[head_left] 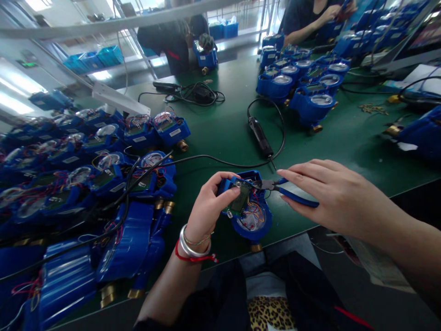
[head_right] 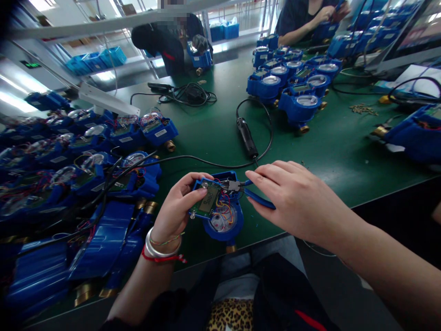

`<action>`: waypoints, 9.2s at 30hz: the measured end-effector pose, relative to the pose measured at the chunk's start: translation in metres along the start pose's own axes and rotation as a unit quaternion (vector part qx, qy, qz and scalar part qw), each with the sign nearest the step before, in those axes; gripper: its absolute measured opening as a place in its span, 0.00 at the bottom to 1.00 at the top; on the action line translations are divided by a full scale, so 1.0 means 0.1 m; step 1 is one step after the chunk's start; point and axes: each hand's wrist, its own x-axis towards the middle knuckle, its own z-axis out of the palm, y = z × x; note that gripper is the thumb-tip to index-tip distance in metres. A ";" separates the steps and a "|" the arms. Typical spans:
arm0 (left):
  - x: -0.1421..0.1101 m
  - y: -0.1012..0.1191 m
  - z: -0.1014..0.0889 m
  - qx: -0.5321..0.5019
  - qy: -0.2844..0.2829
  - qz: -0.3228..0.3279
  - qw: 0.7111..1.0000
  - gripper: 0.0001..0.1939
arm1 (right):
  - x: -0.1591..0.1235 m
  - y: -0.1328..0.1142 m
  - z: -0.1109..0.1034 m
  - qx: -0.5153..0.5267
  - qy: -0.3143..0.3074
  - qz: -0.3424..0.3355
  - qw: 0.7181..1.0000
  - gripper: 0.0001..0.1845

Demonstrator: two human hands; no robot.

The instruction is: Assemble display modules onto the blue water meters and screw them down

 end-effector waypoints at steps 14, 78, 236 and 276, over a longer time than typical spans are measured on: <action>0.01 -0.01 0.00 -0.004 -0.002 0.010 1.000 0.11 | 0.02 -0.08 0.00 0.002 0.020 0.018 1.000 0.18; 0.00 0.00 0.01 -0.038 0.008 0.001 0.999 0.10 | 0.00 -0.05 0.15 0.078 0.047 0.031 0.995 0.17; 0.01 -0.04 -0.02 -0.073 -0.029 0.021 0.997 0.10 | 0.00 0.08 0.24 0.423 -0.128 0.280 0.852 0.19; 0.01 -0.01 -0.01 -0.064 -0.015 0.011 0.998 0.09 | -0.02 -0.09 0.09 0.060 0.042 0.042 0.996 0.18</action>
